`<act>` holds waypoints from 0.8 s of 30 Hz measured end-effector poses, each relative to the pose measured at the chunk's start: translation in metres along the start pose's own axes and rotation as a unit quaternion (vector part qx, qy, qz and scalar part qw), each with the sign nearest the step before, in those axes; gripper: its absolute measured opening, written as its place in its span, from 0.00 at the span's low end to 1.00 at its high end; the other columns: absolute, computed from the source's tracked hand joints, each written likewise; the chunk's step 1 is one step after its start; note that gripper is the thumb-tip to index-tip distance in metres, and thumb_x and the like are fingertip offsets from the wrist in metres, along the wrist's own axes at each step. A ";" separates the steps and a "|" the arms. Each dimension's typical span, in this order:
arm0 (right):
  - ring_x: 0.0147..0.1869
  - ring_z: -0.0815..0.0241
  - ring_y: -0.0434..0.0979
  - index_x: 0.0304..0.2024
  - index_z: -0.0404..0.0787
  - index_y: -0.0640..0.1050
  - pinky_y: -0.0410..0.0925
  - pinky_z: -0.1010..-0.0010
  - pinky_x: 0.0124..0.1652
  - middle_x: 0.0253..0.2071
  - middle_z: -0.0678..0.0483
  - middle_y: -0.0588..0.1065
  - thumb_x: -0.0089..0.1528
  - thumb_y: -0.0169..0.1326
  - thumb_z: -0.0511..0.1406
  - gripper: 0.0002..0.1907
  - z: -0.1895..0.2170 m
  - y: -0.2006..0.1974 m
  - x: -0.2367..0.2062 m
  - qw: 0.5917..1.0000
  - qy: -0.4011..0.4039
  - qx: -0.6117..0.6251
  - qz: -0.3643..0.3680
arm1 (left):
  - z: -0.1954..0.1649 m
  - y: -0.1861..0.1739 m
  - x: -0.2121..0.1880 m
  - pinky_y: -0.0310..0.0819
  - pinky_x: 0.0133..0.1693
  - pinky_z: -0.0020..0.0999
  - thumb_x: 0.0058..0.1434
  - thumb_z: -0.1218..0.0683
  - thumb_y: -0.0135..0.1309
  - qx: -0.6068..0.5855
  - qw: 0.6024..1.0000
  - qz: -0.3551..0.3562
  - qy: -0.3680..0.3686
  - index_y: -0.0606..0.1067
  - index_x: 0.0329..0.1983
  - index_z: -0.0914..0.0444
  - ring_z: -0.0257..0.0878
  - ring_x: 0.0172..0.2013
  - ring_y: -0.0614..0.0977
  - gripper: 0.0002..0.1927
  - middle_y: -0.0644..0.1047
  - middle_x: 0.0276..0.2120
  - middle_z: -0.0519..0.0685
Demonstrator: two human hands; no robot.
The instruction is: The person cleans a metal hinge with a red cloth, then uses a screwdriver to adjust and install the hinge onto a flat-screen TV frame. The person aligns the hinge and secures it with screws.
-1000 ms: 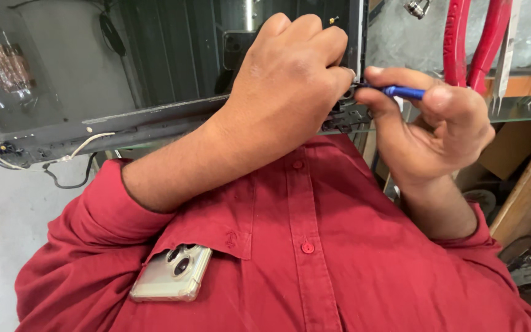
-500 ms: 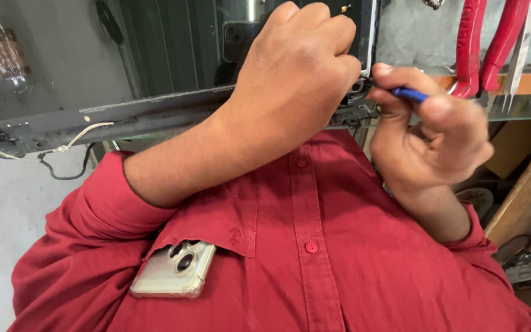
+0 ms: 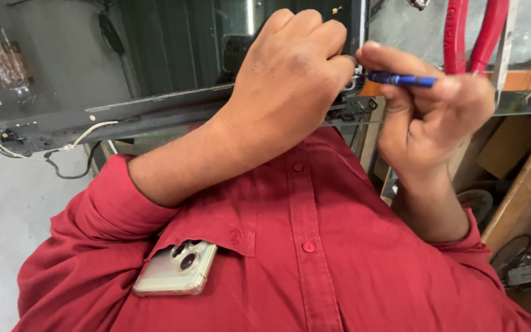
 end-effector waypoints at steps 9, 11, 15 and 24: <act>0.49 0.50 0.81 0.57 0.49 0.58 0.76 0.69 0.48 0.54 0.40 0.74 0.73 0.57 0.22 0.25 0.008 0.000 -0.003 1.000 0.007 -0.009 -0.026 | 0.005 -0.002 0.009 0.59 0.40 0.43 0.52 0.48 0.64 -0.062 0.997 -0.023 -0.032 0.79 0.24 0.54 0.41 0.36 0.72 0.08 0.71 0.28 0.41; 0.49 0.51 0.81 0.57 0.50 0.58 0.78 0.68 0.48 0.51 0.42 0.74 0.73 0.58 0.21 0.26 0.007 0.000 -0.003 1.000 0.016 -0.001 -0.024 | 0.004 -0.003 0.008 0.58 0.40 0.44 0.51 0.47 0.64 -0.067 0.997 -0.034 -0.028 0.77 0.22 0.55 0.41 0.35 0.73 0.10 0.71 0.28 0.41; 0.48 0.51 0.81 0.57 0.49 0.58 0.76 0.70 0.46 0.51 0.40 0.75 0.73 0.59 0.21 0.27 0.010 -0.002 0.000 0.999 0.020 -0.030 -0.016 | 0.005 0.003 0.006 0.58 0.43 0.44 0.55 0.53 0.61 -0.077 0.997 -0.017 -0.022 0.76 0.24 0.54 0.41 0.38 0.73 0.06 0.72 0.31 0.40; 0.41 0.51 0.81 0.53 0.55 0.65 0.78 0.71 0.35 0.47 0.38 0.75 0.66 0.55 0.19 0.27 0.008 0.012 -0.009 0.990 -0.043 0.025 -0.131 | 0.004 0.006 -0.003 0.58 0.45 0.44 0.55 0.55 0.58 -0.099 0.995 -0.003 -0.024 0.74 0.24 0.55 0.40 0.39 0.73 0.06 0.72 0.30 0.40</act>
Point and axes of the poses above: each hand's wrist, its own x-axis towards the middle knuckle, its own y-axis out of the palm, z = x × y, the point moved 7 cm from there along x, towards the middle knuckle
